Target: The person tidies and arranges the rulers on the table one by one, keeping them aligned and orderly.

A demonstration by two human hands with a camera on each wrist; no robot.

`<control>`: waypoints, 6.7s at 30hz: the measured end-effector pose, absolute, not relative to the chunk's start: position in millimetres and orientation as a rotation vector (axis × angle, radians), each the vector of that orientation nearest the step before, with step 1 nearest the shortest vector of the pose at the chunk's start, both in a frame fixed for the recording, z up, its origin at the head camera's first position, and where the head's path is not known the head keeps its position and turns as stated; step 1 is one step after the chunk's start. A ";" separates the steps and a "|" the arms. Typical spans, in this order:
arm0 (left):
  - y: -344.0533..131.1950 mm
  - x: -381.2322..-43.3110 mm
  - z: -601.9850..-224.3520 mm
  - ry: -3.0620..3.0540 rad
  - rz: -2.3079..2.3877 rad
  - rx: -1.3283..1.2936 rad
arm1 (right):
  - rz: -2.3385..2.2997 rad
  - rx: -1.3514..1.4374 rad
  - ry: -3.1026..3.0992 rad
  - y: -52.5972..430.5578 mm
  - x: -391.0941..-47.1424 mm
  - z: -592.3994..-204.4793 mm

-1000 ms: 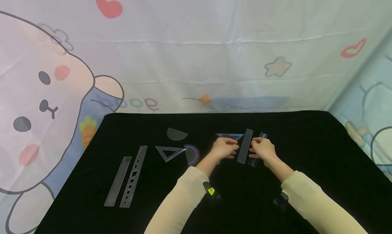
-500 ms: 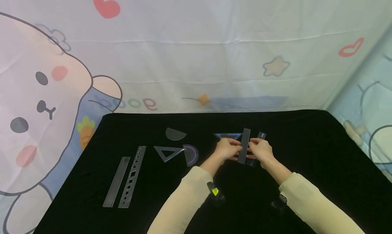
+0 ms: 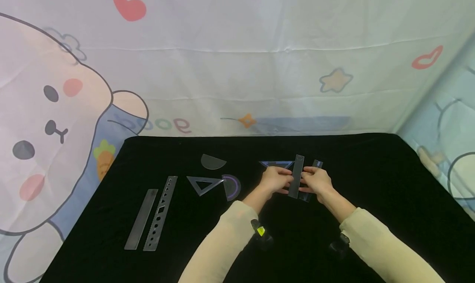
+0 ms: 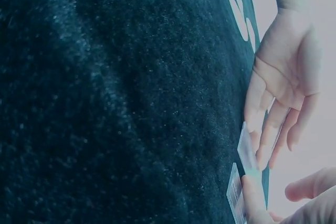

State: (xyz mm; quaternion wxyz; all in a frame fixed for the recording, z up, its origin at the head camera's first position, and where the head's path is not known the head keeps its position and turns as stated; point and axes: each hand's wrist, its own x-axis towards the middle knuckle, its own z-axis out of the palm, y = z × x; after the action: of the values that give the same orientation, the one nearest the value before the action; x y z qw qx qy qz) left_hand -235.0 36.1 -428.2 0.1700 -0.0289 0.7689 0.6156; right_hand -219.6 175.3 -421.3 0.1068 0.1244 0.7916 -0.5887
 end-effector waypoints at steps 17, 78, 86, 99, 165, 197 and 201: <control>35.3 -234.7 -428.6 2.110 1.800 -0.096 | -1.661 0.381 2.407 171.3 -221.7 -424.3; -11.9 -239.9 -433.7 2.038 1.949 -0.141 | -1.703 0.104 2.456 126.3 -196.3 -429.4; -25.1 -236.9 -432.8 2.063 1.895 -0.070 | -1.737 0.106 2.371 120.3 -194.1 -429.6; -49.6 -229.1 -426.5 2.120 1.789 0.016 | -1.785 0.038 2.288 104.6 -189.7 -427.1; -197.3 -186.6 -416.7 2.368 1.570 -0.049 | -1.857 -0.181 2.108 -38.9 -166.3 -440.8; -249.1 -164.6 -412.5 2.493 1.438 -0.049 | -1.812 -0.205 2.162 -94.2 -152.2 -441.1; -253.6 -161.9 -412.3 2.509 1.414 -0.036 | -1.792 -0.199 2.160 -98.5 -150.3 -440.3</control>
State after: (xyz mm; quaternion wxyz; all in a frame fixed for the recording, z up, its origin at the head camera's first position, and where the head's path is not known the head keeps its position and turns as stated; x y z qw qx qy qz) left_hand -161.9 -253.6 -412.3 0.1305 -0.0125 0.8637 0.4867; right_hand -150.3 -98.5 -440.3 0.1631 -0.0698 0.7573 -0.6285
